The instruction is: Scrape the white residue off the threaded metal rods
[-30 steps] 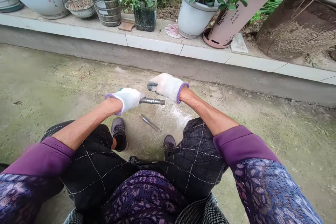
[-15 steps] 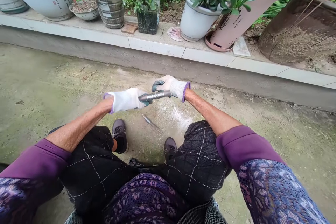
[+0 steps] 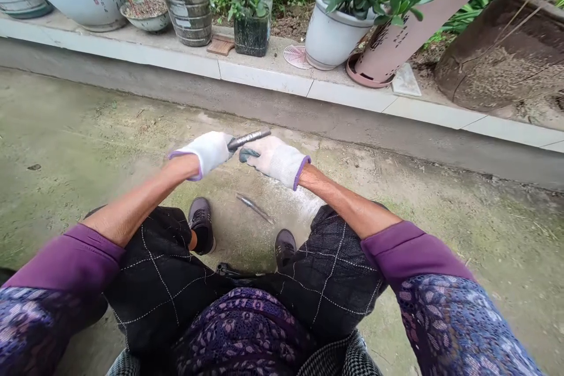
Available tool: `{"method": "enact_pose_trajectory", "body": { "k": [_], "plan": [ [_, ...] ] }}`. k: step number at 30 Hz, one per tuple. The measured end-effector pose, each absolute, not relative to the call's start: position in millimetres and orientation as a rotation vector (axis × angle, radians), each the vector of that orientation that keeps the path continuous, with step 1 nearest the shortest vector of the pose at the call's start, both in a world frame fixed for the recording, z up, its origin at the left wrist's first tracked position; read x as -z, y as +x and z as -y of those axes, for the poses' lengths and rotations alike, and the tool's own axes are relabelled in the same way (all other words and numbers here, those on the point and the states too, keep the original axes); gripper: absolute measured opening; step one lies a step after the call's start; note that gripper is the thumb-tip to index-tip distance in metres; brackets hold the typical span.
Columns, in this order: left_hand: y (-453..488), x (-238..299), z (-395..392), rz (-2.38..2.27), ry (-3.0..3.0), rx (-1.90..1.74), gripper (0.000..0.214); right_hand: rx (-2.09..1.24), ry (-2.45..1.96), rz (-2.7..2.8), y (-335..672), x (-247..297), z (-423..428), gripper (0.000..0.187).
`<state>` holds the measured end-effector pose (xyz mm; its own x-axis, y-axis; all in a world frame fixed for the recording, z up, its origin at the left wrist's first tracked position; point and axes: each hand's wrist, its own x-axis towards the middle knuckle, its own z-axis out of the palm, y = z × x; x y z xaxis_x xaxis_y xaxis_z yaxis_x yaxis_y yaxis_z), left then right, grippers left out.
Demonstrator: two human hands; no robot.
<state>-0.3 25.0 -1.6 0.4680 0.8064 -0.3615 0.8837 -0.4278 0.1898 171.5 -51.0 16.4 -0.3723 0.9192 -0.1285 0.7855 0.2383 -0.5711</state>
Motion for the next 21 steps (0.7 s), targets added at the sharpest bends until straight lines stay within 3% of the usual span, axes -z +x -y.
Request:
{"method": "enact_pose_trajectory", "body": {
  "k": [6, 12, 21],
  "plan": [
    [5.7, 13.5, -4.7, -1.272, 2.67, 0.634, 0.031, -0.674, -1.678, 2.253, 189.7, -27.8, 29.2, 0.018],
    [16.6, -1.5, 16.1, -0.98, 2.696, 0.54, 0.029, -0.823, -1.801, 2.184, 216.4, 10.7, 3.6, 0.024],
    [-10.1, -18.5, -25.7, -1.52, 2.489, 0.308, 0.033, -0.931, -1.717, 2.291, 190.8, 18.0, 33.5, 0.02]
  ]
}}
